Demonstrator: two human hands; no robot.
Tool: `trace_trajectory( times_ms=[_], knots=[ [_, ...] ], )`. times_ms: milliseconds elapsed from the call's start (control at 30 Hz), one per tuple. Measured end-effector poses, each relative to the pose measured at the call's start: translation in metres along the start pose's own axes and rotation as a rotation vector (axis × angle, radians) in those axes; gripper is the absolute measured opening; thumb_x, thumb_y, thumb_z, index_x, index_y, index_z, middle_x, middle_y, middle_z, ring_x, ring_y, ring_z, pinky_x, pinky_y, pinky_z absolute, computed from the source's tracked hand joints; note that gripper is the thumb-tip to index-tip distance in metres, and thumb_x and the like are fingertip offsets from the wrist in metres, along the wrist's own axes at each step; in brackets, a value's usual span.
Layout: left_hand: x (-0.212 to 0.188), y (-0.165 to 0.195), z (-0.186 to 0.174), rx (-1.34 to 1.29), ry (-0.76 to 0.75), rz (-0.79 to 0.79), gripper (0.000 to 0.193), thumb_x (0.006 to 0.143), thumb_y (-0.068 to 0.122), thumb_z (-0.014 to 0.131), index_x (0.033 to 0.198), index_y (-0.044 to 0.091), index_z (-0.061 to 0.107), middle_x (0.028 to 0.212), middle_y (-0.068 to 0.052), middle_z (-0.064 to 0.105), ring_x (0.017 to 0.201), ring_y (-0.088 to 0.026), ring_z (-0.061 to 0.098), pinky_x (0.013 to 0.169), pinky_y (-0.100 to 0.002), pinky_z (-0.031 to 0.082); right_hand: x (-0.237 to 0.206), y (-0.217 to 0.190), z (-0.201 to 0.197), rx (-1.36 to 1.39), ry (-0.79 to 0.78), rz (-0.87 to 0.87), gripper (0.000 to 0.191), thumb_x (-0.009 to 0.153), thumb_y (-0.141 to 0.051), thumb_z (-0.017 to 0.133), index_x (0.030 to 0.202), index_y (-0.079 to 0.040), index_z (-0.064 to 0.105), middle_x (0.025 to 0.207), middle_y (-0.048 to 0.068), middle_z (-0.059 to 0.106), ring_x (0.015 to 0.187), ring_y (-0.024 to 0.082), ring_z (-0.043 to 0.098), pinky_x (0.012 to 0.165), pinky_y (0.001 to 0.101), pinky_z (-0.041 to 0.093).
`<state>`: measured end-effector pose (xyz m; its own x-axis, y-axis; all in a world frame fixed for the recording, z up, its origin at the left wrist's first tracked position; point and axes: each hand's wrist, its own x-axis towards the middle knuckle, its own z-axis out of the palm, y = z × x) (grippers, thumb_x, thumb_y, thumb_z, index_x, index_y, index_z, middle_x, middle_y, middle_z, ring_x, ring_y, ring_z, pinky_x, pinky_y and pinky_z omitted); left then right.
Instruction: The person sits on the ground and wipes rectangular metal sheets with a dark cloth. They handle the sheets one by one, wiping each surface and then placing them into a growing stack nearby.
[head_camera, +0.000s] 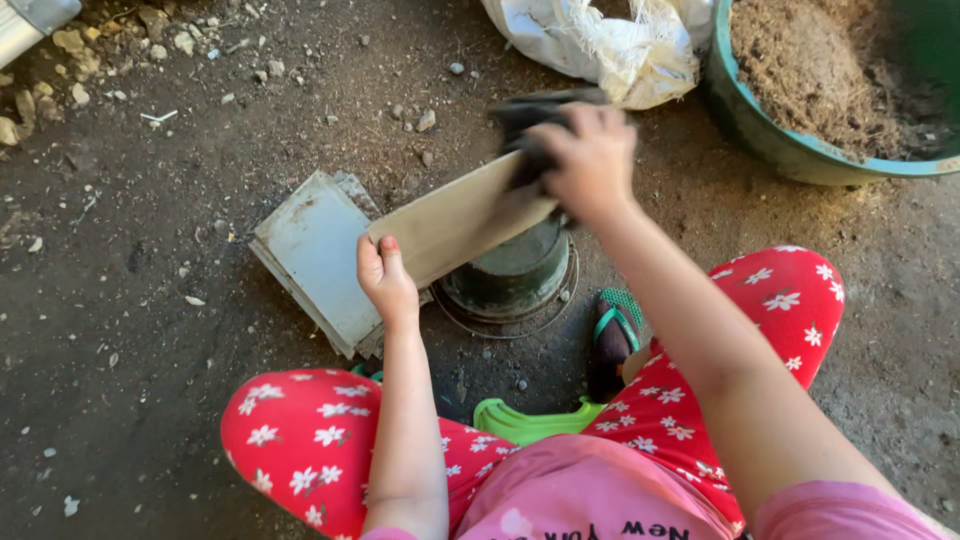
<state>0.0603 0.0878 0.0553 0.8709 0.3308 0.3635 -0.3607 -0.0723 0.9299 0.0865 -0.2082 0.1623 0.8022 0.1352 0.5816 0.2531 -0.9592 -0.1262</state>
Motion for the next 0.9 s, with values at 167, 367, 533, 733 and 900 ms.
trace_trajectory(
  times_ms=[167, 367, 533, 733, 900],
  knots=[
    [0.005, -0.02, -0.004, -0.123, -0.024, -0.049, 0.008, 0.11, 0.011, 0.055, 0.107, 0.005, 0.059, 0.095, 0.005, 0.057, 0.088, -0.006, 0.047, 0.082, -0.022, 0.043, -0.012, 0.156, 0.005, -0.272, -0.263, 0.523, 0.045, 0.076, -0.018, 0.077, 0.119, -0.031, 0.076, 0.132, 0.017, 0.053, 0.118, 0.047, 0.044, 0.091, 0.063, 0.039],
    [0.009, -0.031, -0.013, -0.211, 0.022, -0.118, 0.008, 0.111, 0.011, 0.053, 0.109, 0.006, 0.059, 0.097, 0.005, 0.055, 0.089, -0.005, 0.046, 0.083, -0.022, 0.042, -0.029, 0.18, 0.009, 0.451, -0.046, 0.761, 0.055, 0.083, -0.006, 0.064, 0.133, -0.025, 0.073, 0.128, 0.011, 0.061, 0.116, 0.034, 0.054, 0.103, 0.041, 0.046],
    [0.007, -0.052, -0.015, -0.25, 0.004, -0.139, 0.007, 0.111, 0.01, 0.052, 0.111, 0.007, 0.058, 0.099, 0.006, 0.054, 0.091, -0.005, 0.046, 0.087, -0.023, 0.041, -0.008, 0.137, 0.029, 1.289, 0.017, 0.94, 0.06, 0.079, 0.003, 0.058, 0.137, -0.01, 0.064, 0.112, 0.001, 0.073, 0.092, 0.014, 0.068, 0.084, 0.0291, 0.056],
    [0.005, -0.08, -0.02, -0.311, 0.068, -0.193, 0.011, 0.108, 0.014, 0.052, 0.114, 0.009, 0.059, 0.1, 0.008, 0.053, 0.093, -0.005, 0.045, 0.091, -0.023, 0.039, -0.034, 0.087, 0.091, 1.095, -0.213, 0.839, 0.047, 0.077, 0.001, 0.061, 0.123, -0.006, 0.068, 0.102, 0.003, 0.073, 0.092, 0.017, 0.068, 0.083, 0.0296, 0.056],
    [0.004, -0.109, -0.018, -0.486, 0.096, -0.154, 0.01, 0.111, 0.014, 0.058, 0.112, 0.005, 0.054, 0.102, 0.004, 0.05, 0.095, -0.008, 0.043, 0.093, -0.026, 0.037, -0.049, 0.084, 0.088, 0.773, -0.135, 0.854, 0.044, 0.07, 0.001, 0.068, 0.114, -0.005, 0.074, 0.104, 0.012, 0.075, 0.098, 0.026, 0.07, 0.09, 0.0348, 0.053]
  ],
)
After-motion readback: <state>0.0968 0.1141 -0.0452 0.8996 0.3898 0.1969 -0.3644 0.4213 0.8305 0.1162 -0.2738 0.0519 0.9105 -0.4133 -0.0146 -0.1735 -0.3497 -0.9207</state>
